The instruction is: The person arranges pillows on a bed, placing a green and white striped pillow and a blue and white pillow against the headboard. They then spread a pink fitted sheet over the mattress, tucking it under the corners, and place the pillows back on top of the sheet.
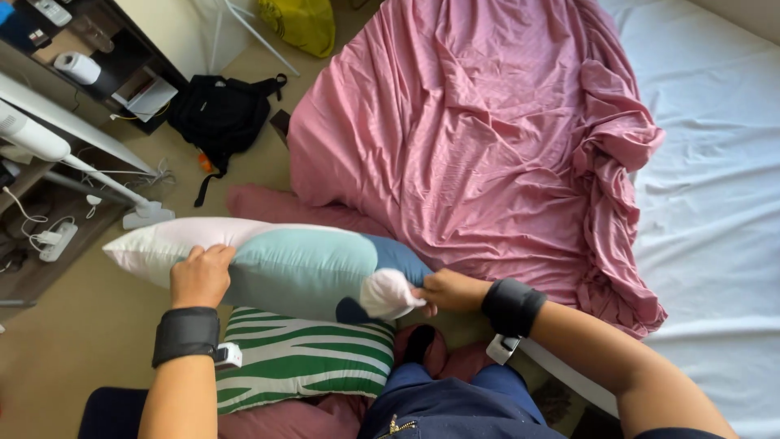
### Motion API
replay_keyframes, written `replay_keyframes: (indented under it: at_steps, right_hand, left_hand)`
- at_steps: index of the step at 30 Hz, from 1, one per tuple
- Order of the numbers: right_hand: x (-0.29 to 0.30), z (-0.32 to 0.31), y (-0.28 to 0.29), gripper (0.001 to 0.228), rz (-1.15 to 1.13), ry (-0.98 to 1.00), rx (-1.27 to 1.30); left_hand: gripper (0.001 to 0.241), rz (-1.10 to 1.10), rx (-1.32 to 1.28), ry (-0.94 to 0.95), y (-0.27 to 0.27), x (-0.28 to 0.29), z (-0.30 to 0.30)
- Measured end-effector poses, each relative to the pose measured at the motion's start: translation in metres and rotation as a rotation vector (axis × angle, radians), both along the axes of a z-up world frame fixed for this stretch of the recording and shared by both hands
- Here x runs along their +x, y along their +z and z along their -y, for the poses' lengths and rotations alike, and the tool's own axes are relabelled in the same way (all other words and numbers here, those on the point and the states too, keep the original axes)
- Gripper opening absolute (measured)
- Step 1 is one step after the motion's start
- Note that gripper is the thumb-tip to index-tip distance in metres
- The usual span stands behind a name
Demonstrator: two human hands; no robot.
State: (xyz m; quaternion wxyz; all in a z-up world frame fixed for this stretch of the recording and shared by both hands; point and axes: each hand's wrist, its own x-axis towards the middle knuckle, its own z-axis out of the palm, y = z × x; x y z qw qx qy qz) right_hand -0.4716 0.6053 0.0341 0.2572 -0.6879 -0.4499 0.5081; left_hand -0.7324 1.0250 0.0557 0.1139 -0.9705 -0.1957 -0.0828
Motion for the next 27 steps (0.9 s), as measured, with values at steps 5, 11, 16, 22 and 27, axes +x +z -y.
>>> replay_keyframes:
  at_steps: [5, 11, 16, 22, 27]
  right_hand:
    - [-0.017, -0.013, -0.089, 0.028, 0.31, 0.582, 0.289]
    - [-0.005, -0.036, -0.083, 0.025, 0.292, 0.572, 0.324]
    - [0.037, -0.031, -0.066, 0.032, 0.267, 0.135, -0.033]
    - [0.09, 0.049, -0.073, 0.043, 0.581, -0.199, -0.129]
    - [0.098, 0.147, -0.036, 0.058, 0.534, -0.639, -0.47]
  left_hand:
    - [0.026, -0.028, -0.09, 0.079, -0.038, -0.052, -0.006]
    - [0.021, -0.04, -0.096, 0.258, -0.058, -0.057, -0.021]
    - [0.01, 0.029, -0.203, 0.272, -0.054, 0.014, -0.008]
    - [0.009, 0.089, -0.317, -0.022, -0.073, 0.134, 0.077]
    - [0.012, 0.06, -0.34, -0.249, -0.058, 0.233, 0.149]
